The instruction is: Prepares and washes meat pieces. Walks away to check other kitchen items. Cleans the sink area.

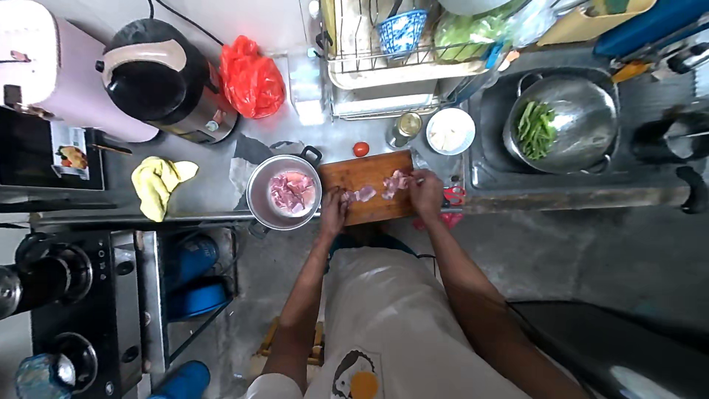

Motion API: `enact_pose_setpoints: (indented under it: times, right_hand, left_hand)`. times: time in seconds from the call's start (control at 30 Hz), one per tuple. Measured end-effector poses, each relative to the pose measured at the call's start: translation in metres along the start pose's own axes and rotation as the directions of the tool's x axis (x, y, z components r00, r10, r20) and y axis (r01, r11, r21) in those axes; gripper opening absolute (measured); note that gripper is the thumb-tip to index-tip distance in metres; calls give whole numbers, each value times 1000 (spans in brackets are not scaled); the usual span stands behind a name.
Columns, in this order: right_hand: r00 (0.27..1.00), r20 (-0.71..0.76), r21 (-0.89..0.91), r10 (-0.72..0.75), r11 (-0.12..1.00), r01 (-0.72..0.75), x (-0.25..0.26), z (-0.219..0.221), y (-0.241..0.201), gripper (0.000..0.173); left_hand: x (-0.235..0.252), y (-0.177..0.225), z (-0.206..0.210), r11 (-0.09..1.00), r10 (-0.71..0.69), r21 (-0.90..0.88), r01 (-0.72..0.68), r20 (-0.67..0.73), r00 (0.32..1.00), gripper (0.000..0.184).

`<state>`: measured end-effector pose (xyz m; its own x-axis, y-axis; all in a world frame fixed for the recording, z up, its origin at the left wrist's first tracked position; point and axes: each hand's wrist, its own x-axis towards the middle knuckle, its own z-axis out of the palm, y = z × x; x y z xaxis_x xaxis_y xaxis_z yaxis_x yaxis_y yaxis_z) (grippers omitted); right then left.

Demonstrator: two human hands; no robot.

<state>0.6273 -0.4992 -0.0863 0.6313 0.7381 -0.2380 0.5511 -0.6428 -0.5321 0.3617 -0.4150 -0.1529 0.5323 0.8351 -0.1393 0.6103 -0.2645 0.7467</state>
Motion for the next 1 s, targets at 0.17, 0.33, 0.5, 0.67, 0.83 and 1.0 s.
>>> enact_pose_setpoints:
  times: [0.17,0.33,0.5,0.67,0.83,1.0]
  right_hand:
    - [985,-51,-195,168,965,-175,15,9,81,41]
    - [994,-15,-243,112,963,-112,16,22,118,42]
    - [995,9,-208,104,973,-100,14,16,114,52]
    - [975,41,-112,220,970,-214,-4,0,96,57]
    - [988,24,-64,149,987,-147,-66,-1,52,47]
    - [935,350,-108,57,994,-20,-127,57,-1,54]
  left_hand:
    - [4,-12,13,957,78,268,-113,139,987,48]
    - [-2,-7,12,943,-14,331,-13,78,997,41]
    - [-4,-11,12,942,75,319,-101,92,993,44]
    - [2,-14,11,907,269,278,-316,194,943,34]
    - [6,-22,11,874,297,301,-381,290,910,34]
    - [6,-22,4,880,320,252,-402,309,896,33]
